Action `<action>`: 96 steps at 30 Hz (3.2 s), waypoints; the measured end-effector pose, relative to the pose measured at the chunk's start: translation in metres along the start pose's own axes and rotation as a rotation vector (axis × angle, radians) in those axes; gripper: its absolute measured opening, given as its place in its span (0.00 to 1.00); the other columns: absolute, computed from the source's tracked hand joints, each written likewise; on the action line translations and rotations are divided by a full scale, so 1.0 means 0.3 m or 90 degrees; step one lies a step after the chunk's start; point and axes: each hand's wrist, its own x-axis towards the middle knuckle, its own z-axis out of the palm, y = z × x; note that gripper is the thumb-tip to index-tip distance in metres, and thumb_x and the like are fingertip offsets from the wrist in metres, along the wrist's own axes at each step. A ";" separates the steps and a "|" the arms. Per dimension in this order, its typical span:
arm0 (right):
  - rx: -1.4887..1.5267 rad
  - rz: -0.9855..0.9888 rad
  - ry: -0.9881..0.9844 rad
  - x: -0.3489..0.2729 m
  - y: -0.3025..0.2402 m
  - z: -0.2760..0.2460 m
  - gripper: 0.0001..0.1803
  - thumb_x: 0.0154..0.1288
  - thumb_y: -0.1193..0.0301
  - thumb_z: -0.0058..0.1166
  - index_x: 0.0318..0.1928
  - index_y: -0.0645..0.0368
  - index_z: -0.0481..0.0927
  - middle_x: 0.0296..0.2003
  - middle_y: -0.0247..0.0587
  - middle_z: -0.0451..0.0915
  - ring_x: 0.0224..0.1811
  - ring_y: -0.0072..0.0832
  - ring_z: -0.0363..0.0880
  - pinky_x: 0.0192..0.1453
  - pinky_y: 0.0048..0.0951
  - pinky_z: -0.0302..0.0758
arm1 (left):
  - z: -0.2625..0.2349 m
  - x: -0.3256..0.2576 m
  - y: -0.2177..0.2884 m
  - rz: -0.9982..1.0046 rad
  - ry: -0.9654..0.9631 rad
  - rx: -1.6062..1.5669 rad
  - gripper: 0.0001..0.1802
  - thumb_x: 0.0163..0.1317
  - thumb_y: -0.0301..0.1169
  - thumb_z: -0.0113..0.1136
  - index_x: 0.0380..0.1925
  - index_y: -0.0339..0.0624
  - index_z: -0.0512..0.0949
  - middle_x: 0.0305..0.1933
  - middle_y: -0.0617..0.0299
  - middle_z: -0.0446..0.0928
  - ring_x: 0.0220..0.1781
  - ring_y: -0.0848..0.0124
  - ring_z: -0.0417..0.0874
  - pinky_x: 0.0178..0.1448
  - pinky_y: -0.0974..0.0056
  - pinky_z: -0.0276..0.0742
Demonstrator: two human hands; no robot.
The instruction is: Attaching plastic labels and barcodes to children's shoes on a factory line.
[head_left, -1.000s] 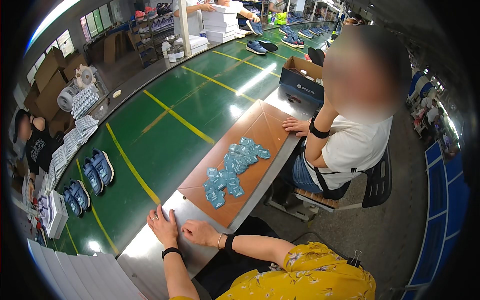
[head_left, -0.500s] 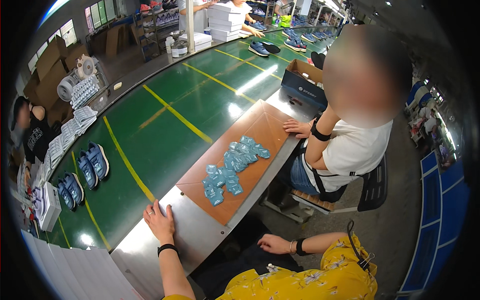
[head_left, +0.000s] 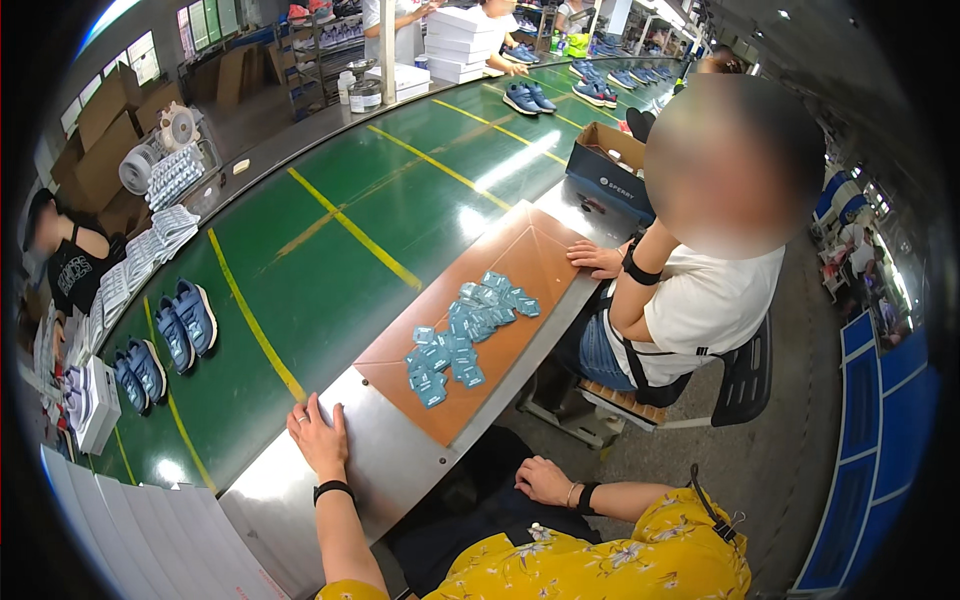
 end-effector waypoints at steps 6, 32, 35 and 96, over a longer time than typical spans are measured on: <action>0.086 -0.043 0.063 -0.002 0.008 0.013 0.09 0.71 0.66 0.58 0.41 0.58 0.80 0.41 0.45 0.80 0.50 0.44 0.78 0.56 0.42 0.75 | -0.004 -0.005 -0.003 0.005 0.000 0.005 0.30 0.68 0.50 0.60 0.64 0.45 0.75 0.64 0.49 0.71 0.71 0.48 0.64 0.78 0.46 0.57; 0.211 -0.186 -0.218 0.206 -0.312 -0.020 0.29 0.74 0.49 0.53 0.60 0.61 0.76 0.52 0.56 0.81 0.57 0.51 0.80 0.59 0.44 0.77 | 0.010 -0.008 -0.024 0.025 0.024 -0.001 0.30 0.68 0.49 0.60 0.63 0.44 0.75 0.63 0.50 0.72 0.69 0.49 0.65 0.79 0.46 0.57; 0.199 -0.198 -0.315 0.273 -0.422 0.099 0.35 0.75 0.47 0.52 0.67 0.64 0.71 0.56 0.65 0.78 0.60 0.54 0.78 0.63 0.47 0.74 | 0.014 -0.007 -0.025 0.027 0.030 -0.001 0.30 0.68 0.49 0.60 0.63 0.44 0.75 0.63 0.50 0.72 0.69 0.49 0.65 0.79 0.46 0.57; -0.046 -0.445 0.407 0.484 -0.500 -0.036 0.13 0.62 0.66 0.62 0.24 0.51 0.73 0.22 0.33 0.73 0.26 0.31 0.77 0.33 0.30 0.75 | -0.008 -0.006 -0.013 0.029 0.000 0.013 0.30 0.70 0.50 0.57 0.63 0.43 0.74 0.65 0.48 0.70 0.70 0.48 0.65 0.79 0.46 0.56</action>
